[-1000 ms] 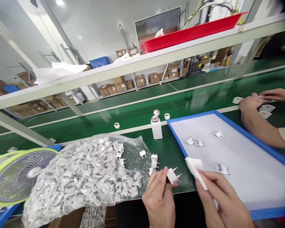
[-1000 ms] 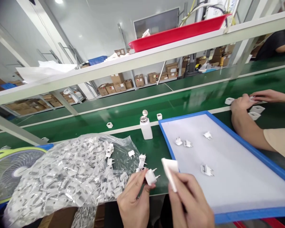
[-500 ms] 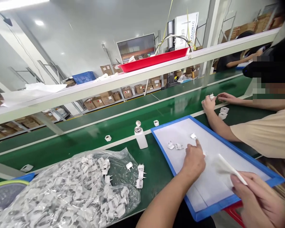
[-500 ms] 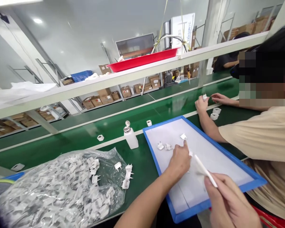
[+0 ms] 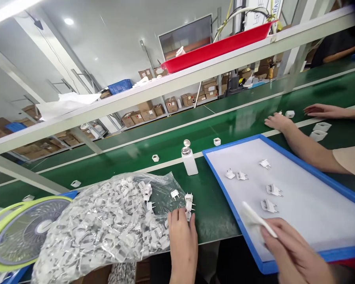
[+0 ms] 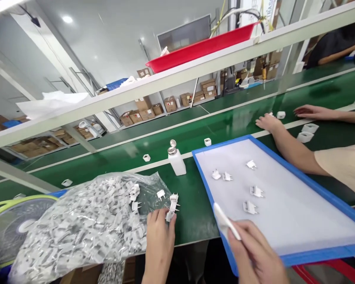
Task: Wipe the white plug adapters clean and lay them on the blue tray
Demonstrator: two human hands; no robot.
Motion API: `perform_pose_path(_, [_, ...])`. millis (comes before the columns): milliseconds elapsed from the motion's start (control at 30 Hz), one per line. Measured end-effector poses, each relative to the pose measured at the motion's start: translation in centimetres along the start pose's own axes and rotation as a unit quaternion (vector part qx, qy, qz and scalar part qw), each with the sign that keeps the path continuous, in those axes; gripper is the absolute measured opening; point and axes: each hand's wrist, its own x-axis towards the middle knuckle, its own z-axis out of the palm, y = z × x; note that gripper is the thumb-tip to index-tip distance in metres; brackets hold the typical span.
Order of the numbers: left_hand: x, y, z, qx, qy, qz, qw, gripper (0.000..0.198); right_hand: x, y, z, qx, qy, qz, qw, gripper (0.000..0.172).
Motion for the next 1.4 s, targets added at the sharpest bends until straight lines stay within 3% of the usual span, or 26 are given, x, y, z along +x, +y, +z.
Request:
perform_pose_path(33, [-0.2,-0.2,0.1,0.021,-0.013,-0.005,1.000,0.019,0.3,-1.0,1.3,0.012,-0.047,-0.002,0.999,0.023])
perform_pose_path(100, [-0.4,-0.4,0.5,0.043,-0.042,-0.013,0.998,0.032,0.8,-2.6,3.2,0.040,-0.080,-0.014,0.996,0.025])
perform_pose_path(267, [-1.1,-0.5,0.2,0.019,-0.070,0.000,0.997,0.051,1.3,-3.8,4.5,0.039,-0.049,0.033,0.998,0.031])
perform_pose_path(367, [-1.0,-0.2,-0.1,-0.037,-0.117,0.106,0.987,0.058,1.4,-3.3,4.5,0.008,-0.027,0.054,0.998,0.034])
perform_pose_path(467, [0.5,0.0,0.2,-0.091,-0.200,0.223,0.950,0.065,1.3,-2.5,5.2,-0.033,-0.037,0.031,0.998,0.036])
perform_pose_path(533, [1.5,-0.2,0.6,-0.115,-0.229,0.258,0.932,0.069,0.9,-1.8,5.9,-0.069,-0.045,0.010,0.997,0.035])
perform_pose_path(600, [1.7,-0.3,1.0,-0.151,-0.214,0.228,0.938,0.067,0.3,-1.0,6.7,-0.105,-0.054,-0.014,0.993,0.035])
perform_pose_path(733, [0.0,0.0,2.0,-0.198,-0.150,0.030,0.968,0.051,-0.6,0.5,8.2,-0.173,-0.090,-0.069,0.978,0.040])
perform_pose_path(800, [-0.9,0.1,2.7,-0.203,-0.145,-0.005,0.968,0.044,-0.7,1.1,8.9,-0.203,-0.122,-0.091,0.967,0.040])
perform_pose_path(1067, [0.0,-1.3,3.8,-0.188,-0.165,0.099,0.963,0.048,-1.1,2.7,10.6,-0.197,-0.218,-0.193,0.936,0.044])
perform_pose_path(1400, [0.0,-1.7,4.1,-0.131,-0.139,0.157,0.969,0.041,-1.0,2.3,11.8,-0.210,-0.164,-0.163,0.950,0.043])
